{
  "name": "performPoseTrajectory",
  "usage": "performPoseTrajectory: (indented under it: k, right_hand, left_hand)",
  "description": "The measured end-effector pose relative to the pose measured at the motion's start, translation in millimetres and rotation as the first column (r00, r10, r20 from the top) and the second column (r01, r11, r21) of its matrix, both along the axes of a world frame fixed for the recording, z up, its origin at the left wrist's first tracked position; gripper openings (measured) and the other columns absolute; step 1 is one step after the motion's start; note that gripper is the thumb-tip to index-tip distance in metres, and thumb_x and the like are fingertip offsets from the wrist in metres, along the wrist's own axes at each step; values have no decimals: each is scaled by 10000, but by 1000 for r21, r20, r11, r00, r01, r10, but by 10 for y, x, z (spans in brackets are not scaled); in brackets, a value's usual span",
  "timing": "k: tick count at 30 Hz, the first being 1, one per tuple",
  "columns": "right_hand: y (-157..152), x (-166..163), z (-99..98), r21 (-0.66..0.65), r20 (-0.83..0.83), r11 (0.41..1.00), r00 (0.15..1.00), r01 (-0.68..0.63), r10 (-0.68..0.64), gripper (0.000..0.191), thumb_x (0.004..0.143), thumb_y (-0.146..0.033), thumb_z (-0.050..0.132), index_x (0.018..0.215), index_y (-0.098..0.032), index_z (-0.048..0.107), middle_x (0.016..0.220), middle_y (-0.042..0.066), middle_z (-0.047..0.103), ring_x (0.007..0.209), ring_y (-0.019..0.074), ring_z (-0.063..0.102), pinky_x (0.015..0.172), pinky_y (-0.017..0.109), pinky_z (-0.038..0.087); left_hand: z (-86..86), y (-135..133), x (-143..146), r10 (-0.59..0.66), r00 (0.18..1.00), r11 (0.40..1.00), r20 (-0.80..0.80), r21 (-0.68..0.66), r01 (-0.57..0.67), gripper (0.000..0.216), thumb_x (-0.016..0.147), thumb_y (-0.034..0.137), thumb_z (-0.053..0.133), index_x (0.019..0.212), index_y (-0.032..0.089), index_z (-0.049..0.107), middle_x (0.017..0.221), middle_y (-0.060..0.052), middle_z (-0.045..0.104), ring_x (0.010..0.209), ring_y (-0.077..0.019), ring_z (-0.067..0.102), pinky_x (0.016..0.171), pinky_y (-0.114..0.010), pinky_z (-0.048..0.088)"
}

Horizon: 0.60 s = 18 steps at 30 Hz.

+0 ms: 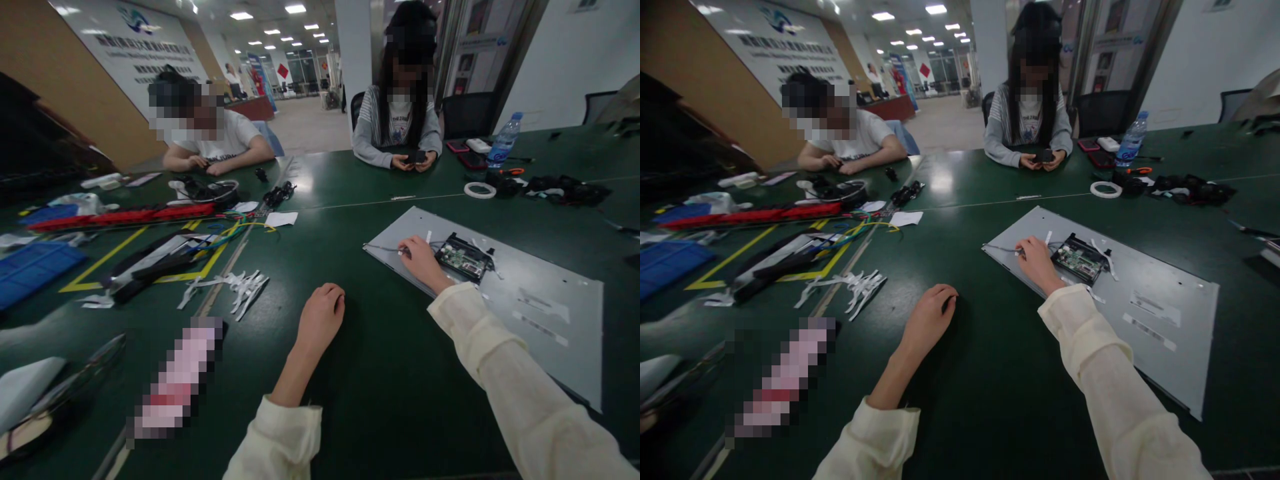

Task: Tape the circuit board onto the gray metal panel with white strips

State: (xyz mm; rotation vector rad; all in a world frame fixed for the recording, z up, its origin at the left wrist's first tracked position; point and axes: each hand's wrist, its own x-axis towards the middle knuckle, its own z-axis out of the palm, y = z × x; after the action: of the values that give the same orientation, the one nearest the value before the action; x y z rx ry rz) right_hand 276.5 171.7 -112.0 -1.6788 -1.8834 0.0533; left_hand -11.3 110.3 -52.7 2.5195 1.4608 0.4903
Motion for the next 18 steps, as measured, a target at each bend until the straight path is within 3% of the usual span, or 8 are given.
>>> performPoseTrajectory:
  k: [4, 11, 18]
  right_hand:
    - [-23, -22, 10, -7, 24, 1000, 999, -30, 30, 283, 844, -166, 483, 1099, -191, 604, 1069, 87, 583, 1007, 222, 521, 945, 367, 329]
    - [-16, -22, -1, -38, 56, 999, 998, -27, 29, 179, 857, -166, 468, 967, -187, 607, 1031, 89, 594, 987, 226, 531, 931, 381, 322]
    - [-25, -35, -12, -59, 105, 998, 994, -12, 18, 171, 898, -199, 428, 988, -185, 572, 1058, 107, 590, 1025, 244, 517, 969, 451, 280]
  left_hand:
    - [-8, 5, 3, 0, 1000, 1000, 4, -3, 0, 229, 910, 171, 408, 949, 187, 633, 1014, -59, 610, 931, -191, 573, 865, -343, 469]
    - [-4, -2, 3, 0, 1000, 1000, -2, 0, 0, 226, 907, 171, 418, 964, 185, 637, 1019, -65, 617, 926, -197, 581, 858, -352, 481]
    - [-16, 8, 2, -3, 1000, 1000, -9, 7, 3, 224, 907, 173, 424, 959, 182, 641, 1018, -68, 622, 942, -200, 581, 874, -355, 472]
